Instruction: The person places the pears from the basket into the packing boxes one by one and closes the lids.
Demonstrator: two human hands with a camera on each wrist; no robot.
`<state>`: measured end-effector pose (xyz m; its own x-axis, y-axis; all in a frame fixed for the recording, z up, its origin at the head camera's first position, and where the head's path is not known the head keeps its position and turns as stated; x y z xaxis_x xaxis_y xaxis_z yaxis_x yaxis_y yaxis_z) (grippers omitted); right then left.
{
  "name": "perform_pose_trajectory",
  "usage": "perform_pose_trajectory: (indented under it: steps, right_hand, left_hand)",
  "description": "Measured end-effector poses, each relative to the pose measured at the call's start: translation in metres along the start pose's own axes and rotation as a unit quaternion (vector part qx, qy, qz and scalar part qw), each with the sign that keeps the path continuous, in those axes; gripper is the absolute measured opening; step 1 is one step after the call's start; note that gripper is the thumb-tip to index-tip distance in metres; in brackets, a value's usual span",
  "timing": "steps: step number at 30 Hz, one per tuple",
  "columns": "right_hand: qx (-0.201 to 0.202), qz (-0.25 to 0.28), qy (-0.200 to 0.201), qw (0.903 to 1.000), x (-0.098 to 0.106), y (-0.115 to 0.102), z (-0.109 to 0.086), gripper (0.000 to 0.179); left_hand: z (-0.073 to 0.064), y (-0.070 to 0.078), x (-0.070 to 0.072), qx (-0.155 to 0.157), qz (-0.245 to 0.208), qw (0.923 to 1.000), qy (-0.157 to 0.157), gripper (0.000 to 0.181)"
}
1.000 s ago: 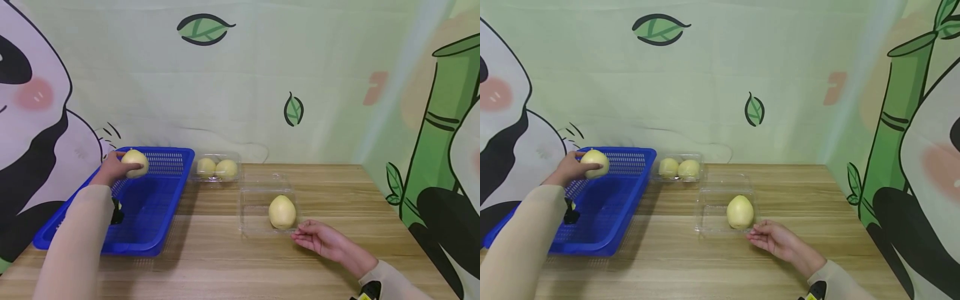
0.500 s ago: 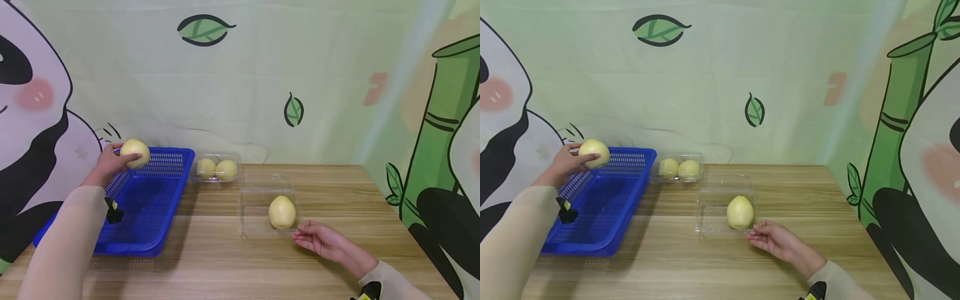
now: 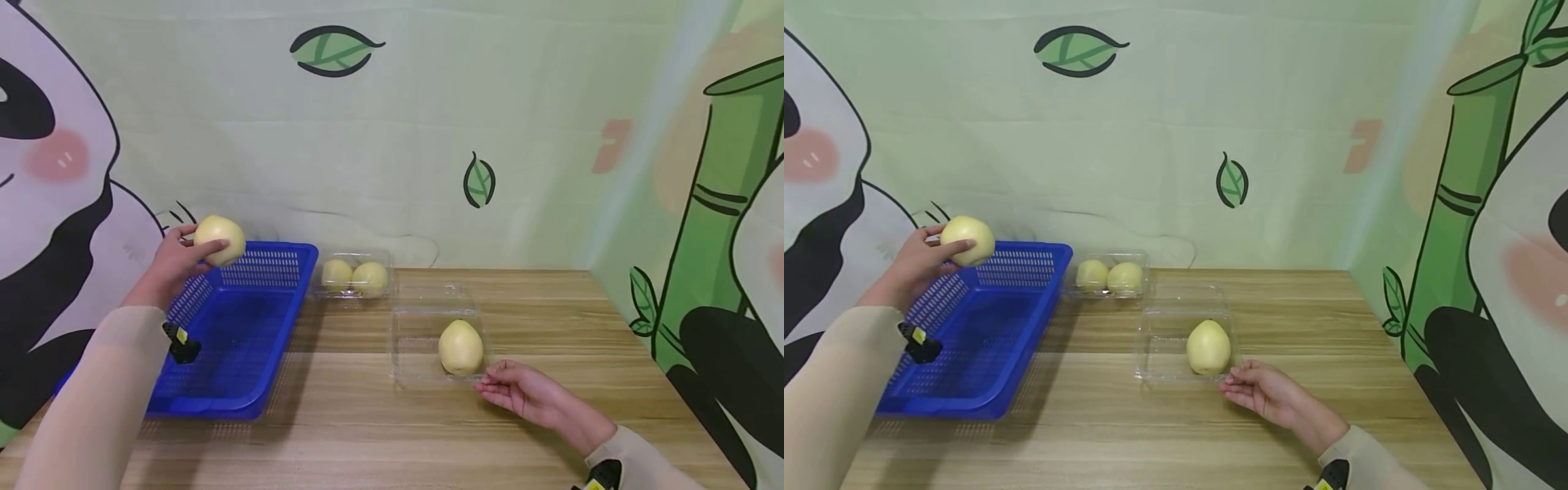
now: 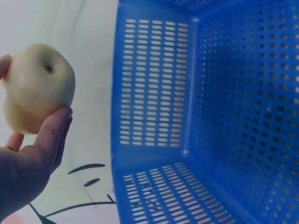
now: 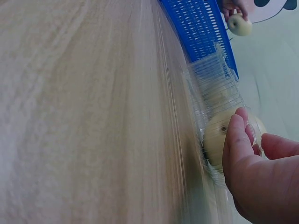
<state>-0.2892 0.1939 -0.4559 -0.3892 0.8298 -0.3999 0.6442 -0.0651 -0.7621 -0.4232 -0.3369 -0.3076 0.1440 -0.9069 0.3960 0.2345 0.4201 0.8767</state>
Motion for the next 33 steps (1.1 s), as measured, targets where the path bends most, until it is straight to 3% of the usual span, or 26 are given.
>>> perform_pose_trajectory:
  steps: [10, 23, 33]
  right_hand:
    - [0.000, -0.002, 0.000, 1.0000, -0.001, -0.001, -0.001, 0.018]
    - [0.001, -0.002, 0.002, 1.0000, 0.003, 0.002, 0.002, 0.018]
    - [0.002, 0.002, 0.001, 1.0000, 0.001, 0.001, 0.001, 0.020]
  left_hand:
    - [-0.001, 0.022, -0.008, 0.016, -0.009, 0.9998, -0.003, 0.101]
    - [-0.006, 0.052, -0.028, -0.007, -0.030, 0.9993, -0.020, 0.098]
    - [-0.012, 0.085, -0.053, -0.031, -0.030, 0.9979, -0.048, 0.090]
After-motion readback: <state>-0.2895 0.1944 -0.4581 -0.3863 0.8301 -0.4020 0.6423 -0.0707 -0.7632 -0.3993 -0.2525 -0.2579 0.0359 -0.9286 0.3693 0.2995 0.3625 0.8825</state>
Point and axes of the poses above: each hand's wrist, its own z-axis towards the middle knuckle, its own x-axis out of the back of the hand, y = z × x, the point moved 10 cm from there along z, towards the middle knuckle, and after that the axes turned 15 degrees about -x, right-handed, at the moved point
